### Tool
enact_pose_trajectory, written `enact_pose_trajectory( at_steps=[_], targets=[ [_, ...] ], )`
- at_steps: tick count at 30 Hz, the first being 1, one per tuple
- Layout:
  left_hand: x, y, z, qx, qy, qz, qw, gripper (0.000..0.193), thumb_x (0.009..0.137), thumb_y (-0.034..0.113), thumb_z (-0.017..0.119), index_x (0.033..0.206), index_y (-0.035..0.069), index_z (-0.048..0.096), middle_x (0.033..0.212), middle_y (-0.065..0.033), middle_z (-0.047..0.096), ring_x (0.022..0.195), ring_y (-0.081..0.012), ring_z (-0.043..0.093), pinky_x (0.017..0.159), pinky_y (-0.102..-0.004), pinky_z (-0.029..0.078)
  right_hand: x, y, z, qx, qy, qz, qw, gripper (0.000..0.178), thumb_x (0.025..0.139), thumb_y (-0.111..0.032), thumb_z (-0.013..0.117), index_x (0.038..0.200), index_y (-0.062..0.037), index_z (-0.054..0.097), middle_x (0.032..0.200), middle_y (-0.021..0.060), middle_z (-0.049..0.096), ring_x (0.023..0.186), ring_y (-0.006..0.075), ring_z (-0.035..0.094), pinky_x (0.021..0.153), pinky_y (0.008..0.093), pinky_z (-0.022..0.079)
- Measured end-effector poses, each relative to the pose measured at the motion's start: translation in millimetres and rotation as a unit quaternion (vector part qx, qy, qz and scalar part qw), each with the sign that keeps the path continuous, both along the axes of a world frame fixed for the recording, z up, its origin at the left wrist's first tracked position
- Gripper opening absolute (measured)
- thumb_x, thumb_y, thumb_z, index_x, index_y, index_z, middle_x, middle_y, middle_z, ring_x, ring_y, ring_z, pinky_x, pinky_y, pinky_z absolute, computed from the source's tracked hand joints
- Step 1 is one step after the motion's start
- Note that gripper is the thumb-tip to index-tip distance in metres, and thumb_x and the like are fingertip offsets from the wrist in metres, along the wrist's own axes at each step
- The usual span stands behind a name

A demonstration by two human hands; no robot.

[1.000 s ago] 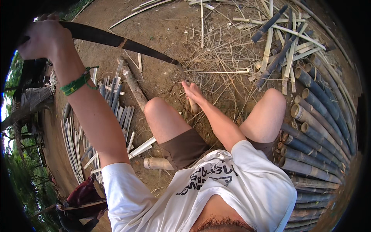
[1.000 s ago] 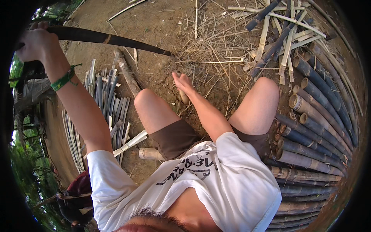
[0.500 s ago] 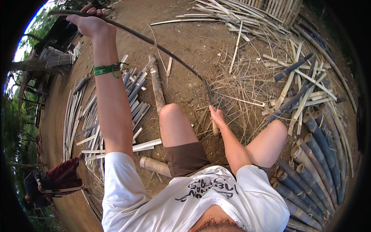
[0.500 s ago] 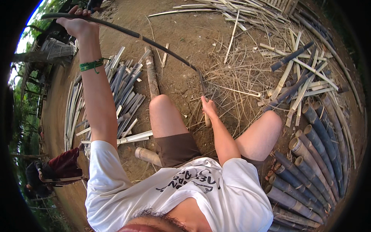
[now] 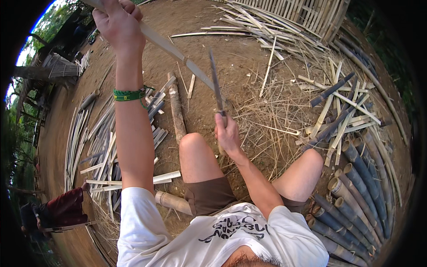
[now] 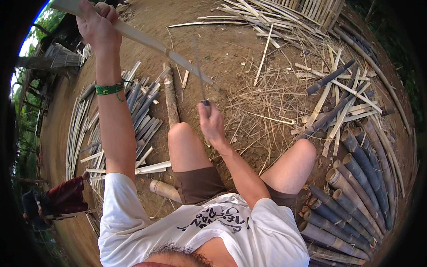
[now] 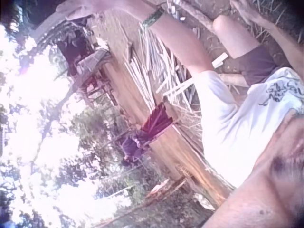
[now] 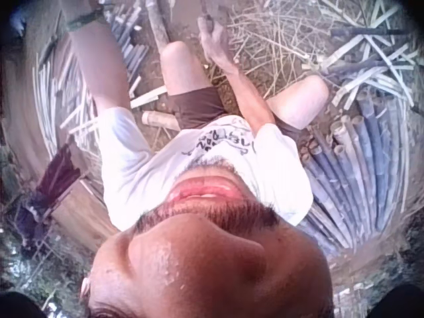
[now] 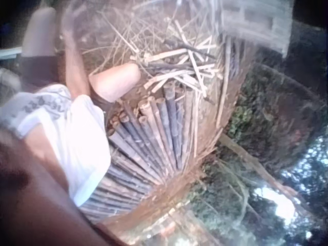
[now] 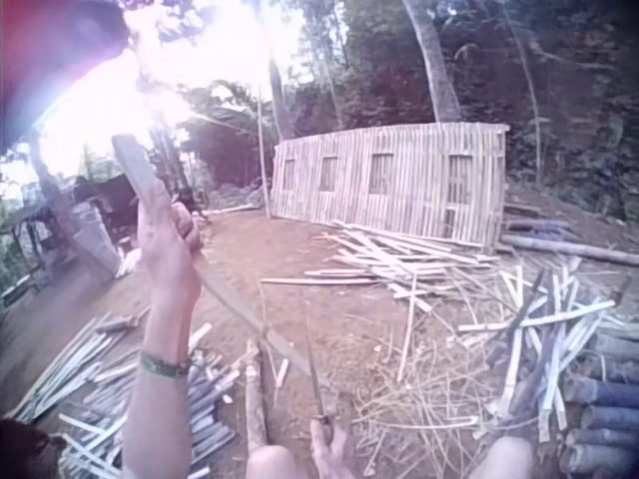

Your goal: The person uses two large knives to shave and smooth long strips of bamboo, repeatedly running the blades along the surface of the strips while sitting on the ground.

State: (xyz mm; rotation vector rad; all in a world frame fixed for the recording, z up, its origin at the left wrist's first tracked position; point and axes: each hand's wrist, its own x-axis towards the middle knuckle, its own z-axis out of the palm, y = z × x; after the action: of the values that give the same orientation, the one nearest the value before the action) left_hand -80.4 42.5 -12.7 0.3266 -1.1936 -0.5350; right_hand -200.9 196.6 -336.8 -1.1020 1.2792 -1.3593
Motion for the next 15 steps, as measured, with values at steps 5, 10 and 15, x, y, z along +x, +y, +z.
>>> enact_pose_trajectory(
  at_steps=[5,10,15],
  targets=[
    [0,-7,-7,-0.001,-0.033,0.049,0.998,0.044,0.102,0.044,0.047,0.116,0.002,0.044,0.069,0.0000,0.049,0.055,-0.0088,0.045,0.049,-0.0240,0.039,18,1,112,-0.194,0.101,0.019,0.976,0.039,0.100,-0.041,0.051,0.087,-0.0045,0.054,0.052,0.0003,0.050,0.044,0.0128,0.053,0.039,0.0329,0.039],
    [-24,18,-5,-0.007,-0.031,0.076,0.997,0.031,0.105,0.033,0.042,0.096,0.003,0.039,0.065,-0.0010,0.039,0.051,-0.0084,0.034,0.045,-0.0277,0.028,1,-39,20,-0.067,0.132,0.002,0.989,0.048,0.099,-0.050,0.049,0.093,-0.0029,0.056,0.050,0.0013,0.049,0.043,0.0179,0.054,0.041,0.0329,0.043],
    [-19,35,-13,-0.007,-0.028,0.116,0.993,0.033,0.104,0.033,0.042,0.096,0.001,0.040,0.066,-0.0045,0.044,0.052,-0.0131,0.040,0.047,-0.0291,0.037,3,-12,59,-0.058,0.061,0.034,0.996,0.054,0.098,-0.055,0.048,0.090,-0.0027,0.057,0.056,0.0002,0.051,0.044,0.0186,0.050,0.043,0.0346,0.040]
  ],
)
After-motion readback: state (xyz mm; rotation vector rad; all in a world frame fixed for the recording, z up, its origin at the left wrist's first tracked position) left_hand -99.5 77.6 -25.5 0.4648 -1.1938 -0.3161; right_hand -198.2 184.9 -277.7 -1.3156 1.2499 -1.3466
